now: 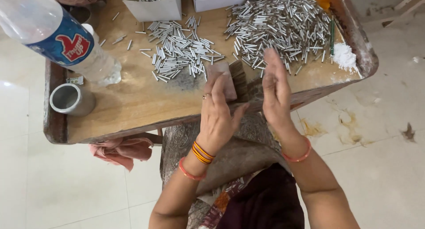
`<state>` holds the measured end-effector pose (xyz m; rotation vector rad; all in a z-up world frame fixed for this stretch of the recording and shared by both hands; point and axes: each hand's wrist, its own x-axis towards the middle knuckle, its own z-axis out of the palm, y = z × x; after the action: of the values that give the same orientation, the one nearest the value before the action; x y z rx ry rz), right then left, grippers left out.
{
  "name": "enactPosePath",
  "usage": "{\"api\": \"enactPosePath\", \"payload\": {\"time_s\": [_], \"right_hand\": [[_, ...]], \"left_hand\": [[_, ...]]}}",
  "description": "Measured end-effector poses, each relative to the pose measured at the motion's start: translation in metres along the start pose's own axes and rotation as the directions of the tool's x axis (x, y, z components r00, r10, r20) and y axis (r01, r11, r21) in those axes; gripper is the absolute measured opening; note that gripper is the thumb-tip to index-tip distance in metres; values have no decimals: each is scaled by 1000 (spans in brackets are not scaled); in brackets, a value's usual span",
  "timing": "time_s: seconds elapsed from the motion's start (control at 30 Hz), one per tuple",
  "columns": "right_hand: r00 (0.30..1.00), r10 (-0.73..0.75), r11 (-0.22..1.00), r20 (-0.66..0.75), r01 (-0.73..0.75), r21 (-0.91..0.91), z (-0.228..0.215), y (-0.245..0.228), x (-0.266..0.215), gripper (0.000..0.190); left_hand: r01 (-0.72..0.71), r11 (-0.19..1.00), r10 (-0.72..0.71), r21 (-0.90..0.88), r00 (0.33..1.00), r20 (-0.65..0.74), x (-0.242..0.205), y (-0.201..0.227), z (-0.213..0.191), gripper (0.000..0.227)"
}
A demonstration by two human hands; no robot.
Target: The person sits at a wooden table and repeatedly picks up small metal pins and a small white cylindrical piece. They insert the white piece into the metal pin and then place the assembled item onto a rectangular block on the table. The table is covered with many loose metal pins and a pile of white powder.
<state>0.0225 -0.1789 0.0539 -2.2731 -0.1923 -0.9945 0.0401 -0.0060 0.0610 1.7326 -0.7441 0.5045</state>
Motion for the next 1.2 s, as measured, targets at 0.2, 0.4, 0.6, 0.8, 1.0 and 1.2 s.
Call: {"api": "enactPosePath", "payload": {"time_s": [0.2, 0.4, 0.6, 0.8, 1.0, 1.2], "right_hand": [[908, 312, 409, 281, -395, 822, 28, 9, -10, 72], [977, 119, 832, 176, -195, 519, -8, -8, 2, 62], [955, 2, 999, 296, 12, -44, -23, -4, 23, 20], [863, -144, 950, 485, 258, -177, -14, 15, 41, 21], [870, -298, 942, 394, 334, -25, -14, 22, 33, 22], [928, -297, 952, 224, 307, -7, -15, 25, 15, 22]], "left_hand": [[-5, 971, -19, 239, 995, 98, -3, -19, 13, 91], [122, 990, -124, 71, 992, 22, 10, -8, -3, 63], [216, 972, -228, 95, 962, 150, 43, -9, 1, 30], [80, 930, -181, 358, 949, 258, 40, -22, 15, 29], [56, 947, -123, 315, 973, 196, 36, -27, 16, 24], [66, 951, -124, 301, 976, 178, 33, -29, 19, 17]]}}
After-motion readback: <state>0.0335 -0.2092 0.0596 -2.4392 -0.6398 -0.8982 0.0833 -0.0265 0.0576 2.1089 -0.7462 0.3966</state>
